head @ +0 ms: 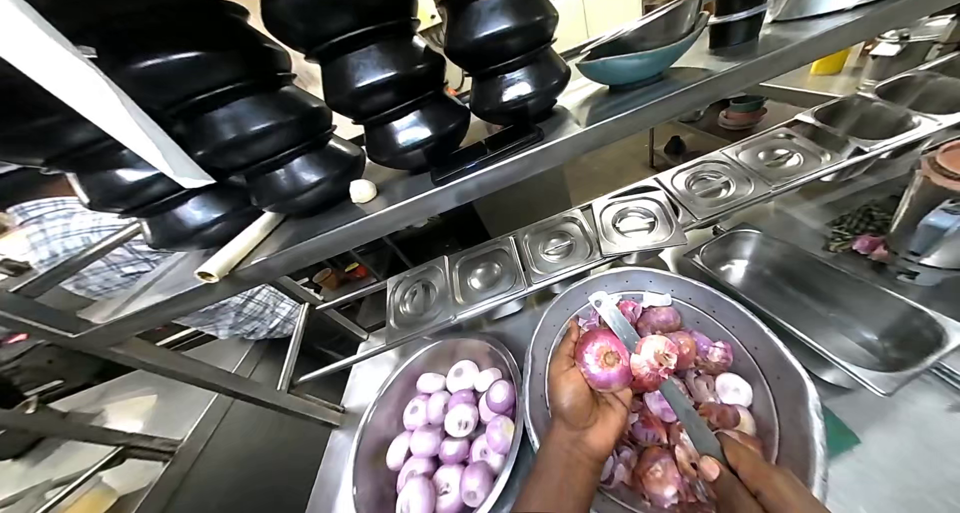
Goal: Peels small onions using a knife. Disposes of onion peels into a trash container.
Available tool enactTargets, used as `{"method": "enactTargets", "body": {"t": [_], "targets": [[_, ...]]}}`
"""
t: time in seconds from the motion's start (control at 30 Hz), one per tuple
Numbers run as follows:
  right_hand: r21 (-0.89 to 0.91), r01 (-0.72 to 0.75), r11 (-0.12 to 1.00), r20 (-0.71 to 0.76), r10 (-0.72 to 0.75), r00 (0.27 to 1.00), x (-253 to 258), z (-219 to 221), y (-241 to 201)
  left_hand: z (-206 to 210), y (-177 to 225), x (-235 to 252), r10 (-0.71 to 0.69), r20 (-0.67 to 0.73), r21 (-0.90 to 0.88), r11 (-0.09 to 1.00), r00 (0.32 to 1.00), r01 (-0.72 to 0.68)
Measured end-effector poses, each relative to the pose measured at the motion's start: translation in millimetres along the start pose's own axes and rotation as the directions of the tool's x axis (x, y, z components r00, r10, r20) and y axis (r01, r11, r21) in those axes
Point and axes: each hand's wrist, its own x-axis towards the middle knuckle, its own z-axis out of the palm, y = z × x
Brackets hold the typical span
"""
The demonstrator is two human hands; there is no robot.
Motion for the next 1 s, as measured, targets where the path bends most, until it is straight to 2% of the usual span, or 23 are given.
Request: {"method": "enactTargets", "body": {"t": [0.33,0.5,0.67,0.83,1.0], "targets": [[0.097,0.032,0.995,0.012,-0.033,0.999,7.2,9.8,-11.6,3.2,-14.0,-7.7,0.070,-0.080,0.061,0.996,0.994,-0.066],[0.129,0.057,0.990,0.007,-0.058,0.998,18.3,10.5,-19.1,3.3,-24.9,-10.1,0.052,-0.063,0.093,0.995,0.997,-0.046],[0.212,-0.010,0.977,0.035,0.003,0.999,23.6,13.2,-28.3,-1.6,-24.4,-4.6,0.031,-0.060,0.070,0.997,0.998,-0.026],[0.162,-0.006,0.987,0.058,-0.003,0.998,11.8,21.5,-14.6,-6.4,-19.2,1.3,0.000,-0.067,0.021,1.000,0.998,0.001],[0.222,-0.038,0.974,0.069,0.023,0.997,12.9,17.5,-20.3,-6.2,-28.0,-2.4,0.013,-0.057,0.101,0.995,0.998,-0.007]]}}
